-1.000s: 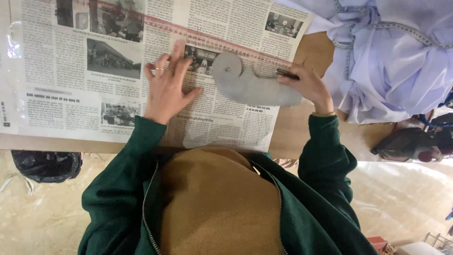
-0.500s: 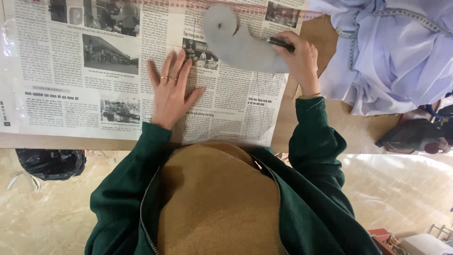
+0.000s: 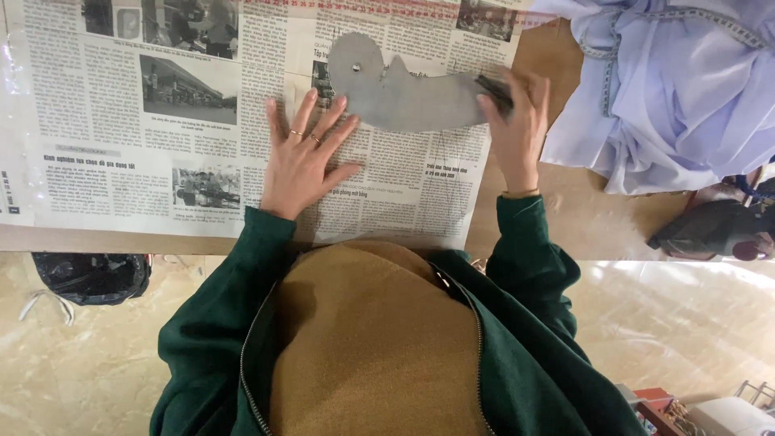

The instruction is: Drawing and marking garment patterns on newspaper using a ruler and a pen.

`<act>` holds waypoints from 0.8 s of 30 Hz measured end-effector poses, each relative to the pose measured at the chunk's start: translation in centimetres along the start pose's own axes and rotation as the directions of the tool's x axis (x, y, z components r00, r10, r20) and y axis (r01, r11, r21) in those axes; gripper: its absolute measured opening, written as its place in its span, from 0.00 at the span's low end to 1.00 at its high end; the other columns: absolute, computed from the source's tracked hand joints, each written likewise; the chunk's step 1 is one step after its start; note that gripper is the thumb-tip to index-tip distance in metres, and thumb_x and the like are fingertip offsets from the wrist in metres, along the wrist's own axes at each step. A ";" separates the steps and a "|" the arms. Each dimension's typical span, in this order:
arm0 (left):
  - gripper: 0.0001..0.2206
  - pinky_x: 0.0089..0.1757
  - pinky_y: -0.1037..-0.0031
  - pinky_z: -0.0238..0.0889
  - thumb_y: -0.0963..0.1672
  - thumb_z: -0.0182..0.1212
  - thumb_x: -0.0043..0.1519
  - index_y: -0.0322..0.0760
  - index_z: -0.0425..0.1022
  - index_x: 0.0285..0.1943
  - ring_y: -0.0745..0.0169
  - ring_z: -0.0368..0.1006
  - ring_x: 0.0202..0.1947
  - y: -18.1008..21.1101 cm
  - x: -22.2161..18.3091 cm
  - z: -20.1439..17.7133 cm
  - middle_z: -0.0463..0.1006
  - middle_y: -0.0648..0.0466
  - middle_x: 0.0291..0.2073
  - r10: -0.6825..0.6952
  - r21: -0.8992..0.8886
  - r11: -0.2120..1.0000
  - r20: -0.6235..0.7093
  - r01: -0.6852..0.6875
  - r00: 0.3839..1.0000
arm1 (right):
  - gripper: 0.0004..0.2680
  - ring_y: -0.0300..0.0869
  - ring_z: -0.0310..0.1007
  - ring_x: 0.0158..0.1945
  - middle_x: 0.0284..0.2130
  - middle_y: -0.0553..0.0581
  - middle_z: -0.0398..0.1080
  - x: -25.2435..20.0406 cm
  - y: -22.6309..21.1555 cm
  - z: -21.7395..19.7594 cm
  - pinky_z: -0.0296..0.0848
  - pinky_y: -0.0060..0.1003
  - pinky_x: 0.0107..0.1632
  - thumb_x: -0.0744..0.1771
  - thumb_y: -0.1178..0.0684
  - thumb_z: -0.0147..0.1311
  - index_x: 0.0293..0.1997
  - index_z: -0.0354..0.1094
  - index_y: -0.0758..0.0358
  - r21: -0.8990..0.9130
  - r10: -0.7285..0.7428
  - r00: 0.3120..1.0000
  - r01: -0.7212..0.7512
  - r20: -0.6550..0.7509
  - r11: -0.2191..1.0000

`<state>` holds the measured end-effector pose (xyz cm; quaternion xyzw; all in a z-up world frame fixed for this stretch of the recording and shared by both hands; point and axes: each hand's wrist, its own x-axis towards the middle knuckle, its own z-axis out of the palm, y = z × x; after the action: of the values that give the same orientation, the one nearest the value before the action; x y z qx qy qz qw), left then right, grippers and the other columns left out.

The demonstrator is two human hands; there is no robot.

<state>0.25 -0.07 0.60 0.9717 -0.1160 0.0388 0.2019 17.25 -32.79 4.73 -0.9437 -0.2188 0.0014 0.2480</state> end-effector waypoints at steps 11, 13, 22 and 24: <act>0.37 0.66 0.25 0.37 0.62 0.60 0.69 0.36 0.70 0.78 0.46 0.40 0.79 0.0 -0.2 0.1 0.64 0.52 0.77 0.079 0.024 0.997 -0.062 -0.078 0.995 | 0.14 0.52 0.59 0.53 0.48 0.58 0.60 -3.4 2.8 1.7 0.65 0.51 0.58 0.71 0.45 0.59 0.59 0.70 0.61 -0.044 0.011 0.955 -0.025 -0.295 0.999; 0.37 0.67 0.25 0.38 0.62 0.60 0.69 0.36 0.69 0.78 0.45 0.42 0.78 0.1 -0.2 -0.1 0.64 0.52 0.76 0.078 0.008 0.997 -0.066 -0.078 0.995 | 0.15 0.52 0.59 0.53 0.48 0.59 0.60 -3.5 2.7 1.8 0.65 0.51 0.58 0.70 0.45 0.59 0.60 0.70 0.61 -0.044 0.025 0.951 -0.041 -0.308 0.998; 0.36 0.67 0.35 0.46 0.66 0.63 0.61 0.51 0.75 0.73 0.49 0.57 0.75 -0.7 -0.4 3.2 0.68 0.62 0.74 0.077 0.078 0.995 -0.289 -0.057 0.954 | 0.16 0.59 0.61 0.50 0.45 0.62 0.58 -3.7 3.1 1.9 0.62 0.52 0.58 0.67 0.51 0.69 0.58 0.69 0.62 0.013 0.037 0.942 -0.035 -0.334 0.999; 0.36 0.67 0.35 0.46 0.65 0.63 0.60 0.51 0.75 0.73 0.50 0.57 0.74 -0.6 -0.4 3.0 0.69 0.63 0.74 0.070 0.081 0.996 -0.282 -0.049 0.957 | 0.16 0.57 0.60 0.50 0.45 0.61 0.57 -3.7 3.2 2.0 0.62 0.51 0.58 0.68 0.50 0.68 0.58 0.68 0.61 0.004 0.038 0.945 -0.039 -0.324 0.999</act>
<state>0.10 -0.60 -2.40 0.9588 -0.1134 0.1886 0.1797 15.01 -35.85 1.14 -0.9355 -0.1567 -0.1493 0.2793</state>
